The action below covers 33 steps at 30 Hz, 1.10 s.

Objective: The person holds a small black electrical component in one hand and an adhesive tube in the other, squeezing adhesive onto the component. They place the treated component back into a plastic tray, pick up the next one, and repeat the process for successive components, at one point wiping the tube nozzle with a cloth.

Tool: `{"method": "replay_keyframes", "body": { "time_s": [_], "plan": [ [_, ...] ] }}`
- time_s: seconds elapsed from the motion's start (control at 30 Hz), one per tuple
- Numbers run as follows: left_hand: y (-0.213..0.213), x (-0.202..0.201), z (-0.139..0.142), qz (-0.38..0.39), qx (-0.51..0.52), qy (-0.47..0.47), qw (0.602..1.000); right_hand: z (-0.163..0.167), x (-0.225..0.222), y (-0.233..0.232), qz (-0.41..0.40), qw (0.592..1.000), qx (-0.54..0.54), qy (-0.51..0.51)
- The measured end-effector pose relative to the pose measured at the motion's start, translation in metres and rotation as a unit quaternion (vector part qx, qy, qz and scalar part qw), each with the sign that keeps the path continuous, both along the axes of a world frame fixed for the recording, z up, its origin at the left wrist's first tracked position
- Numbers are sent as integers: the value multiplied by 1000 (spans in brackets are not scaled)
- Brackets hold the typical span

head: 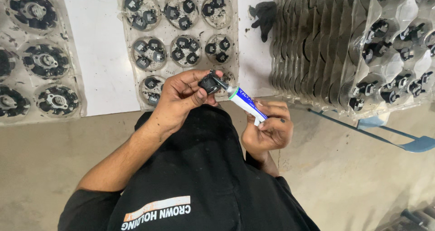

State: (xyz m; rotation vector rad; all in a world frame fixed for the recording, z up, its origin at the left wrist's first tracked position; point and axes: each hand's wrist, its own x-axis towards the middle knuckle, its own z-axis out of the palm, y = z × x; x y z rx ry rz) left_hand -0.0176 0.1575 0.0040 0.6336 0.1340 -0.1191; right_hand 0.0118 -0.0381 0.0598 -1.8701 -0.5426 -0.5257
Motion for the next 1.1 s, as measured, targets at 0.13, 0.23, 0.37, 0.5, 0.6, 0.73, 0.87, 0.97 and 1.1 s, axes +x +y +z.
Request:
{"method": "replay_keyframes", "body": {
  "time_s": [0.13,0.23,0.37,0.5,0.6,0.73,0.87,0.97,1.1],
  "plan": [
    [1,2,-5,4,-4,27,1000,-2,2,-3,-3,1000,-3,16],
    [2,23,-23,47,116,16,992,-8,3,-10,-41,998,40,18],
    [12,94,-69,87,324,24,942,-10,5,-31,-80,993,87,27],
    [20,155,-97,56,437,6,898,-15,5,-44,-91,986,124,65],
    [25,180,-104,-13,654,-96,751,-16,1,-55,-105,985,106,85],
    [18,216,-110,-39,814,-269,512,-19,-5,-64,-111,981,107,114],
    [10,239,-115,-92,864,-310,387,-22,-3,-73,-116,980,103,128],
    [5,242,-115,-136,869,-297,372,-25,3,-81,-130,979,96,127],
    [5,249,-102,-141,864,-301,378,-28,11,-93,-117,980,97,132]
  ]
}}
